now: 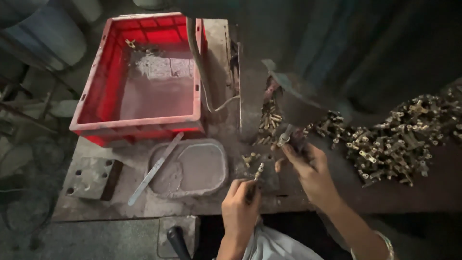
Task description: Operating a machine fixture to process small brass metal fittings.
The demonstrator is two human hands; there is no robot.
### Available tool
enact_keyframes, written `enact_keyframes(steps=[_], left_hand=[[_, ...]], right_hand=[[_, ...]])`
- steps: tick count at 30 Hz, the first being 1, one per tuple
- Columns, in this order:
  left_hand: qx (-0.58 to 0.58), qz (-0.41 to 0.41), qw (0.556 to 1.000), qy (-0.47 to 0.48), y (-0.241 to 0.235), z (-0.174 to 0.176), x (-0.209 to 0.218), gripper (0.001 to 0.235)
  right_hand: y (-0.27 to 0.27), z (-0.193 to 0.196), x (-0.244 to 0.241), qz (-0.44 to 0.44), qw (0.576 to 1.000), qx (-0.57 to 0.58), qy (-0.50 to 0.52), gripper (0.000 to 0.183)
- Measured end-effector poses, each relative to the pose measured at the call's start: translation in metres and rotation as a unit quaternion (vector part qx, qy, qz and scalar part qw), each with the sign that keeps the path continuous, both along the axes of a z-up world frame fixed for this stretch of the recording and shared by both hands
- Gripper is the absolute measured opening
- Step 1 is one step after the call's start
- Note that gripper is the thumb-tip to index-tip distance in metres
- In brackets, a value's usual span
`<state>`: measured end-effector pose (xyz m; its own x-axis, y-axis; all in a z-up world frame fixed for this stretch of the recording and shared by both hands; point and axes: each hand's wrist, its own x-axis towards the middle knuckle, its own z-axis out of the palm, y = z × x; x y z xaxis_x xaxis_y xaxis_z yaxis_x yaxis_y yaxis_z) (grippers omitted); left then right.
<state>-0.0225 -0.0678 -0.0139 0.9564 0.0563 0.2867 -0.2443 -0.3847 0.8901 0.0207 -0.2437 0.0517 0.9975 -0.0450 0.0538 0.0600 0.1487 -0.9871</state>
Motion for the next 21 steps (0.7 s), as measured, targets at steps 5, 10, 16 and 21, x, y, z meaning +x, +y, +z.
enact_keyframes(steps=[5,10,16,21], left_hand=[[0.0,-0.029,1.0,0.0,-0.001,-0.02,0.005,0.017],[0.037,0.022,0.998,0.052,0.006,0.016,0.019,0.021],[0.185,0.003,0.978,-0.099,-0.006,0.025,0.05,0.049],[0.294,-0.004,0.956,0.013,-0.009,0.01,0.053,0.031]], right_hand=[[-0.002,-0.016,0.004,0.012,0.999,0.049,-0.007,0.02],[-0.005,-0.019,0.009,0.028,0.998,0.062,-0.007,0.023],[0.007,-0.028,0.001,-0.064,0.997,-0.026,-0.017,0.023],[0.013,-0.009,-0.002,-0.07,0.997,0.028,0.028,0.021]])
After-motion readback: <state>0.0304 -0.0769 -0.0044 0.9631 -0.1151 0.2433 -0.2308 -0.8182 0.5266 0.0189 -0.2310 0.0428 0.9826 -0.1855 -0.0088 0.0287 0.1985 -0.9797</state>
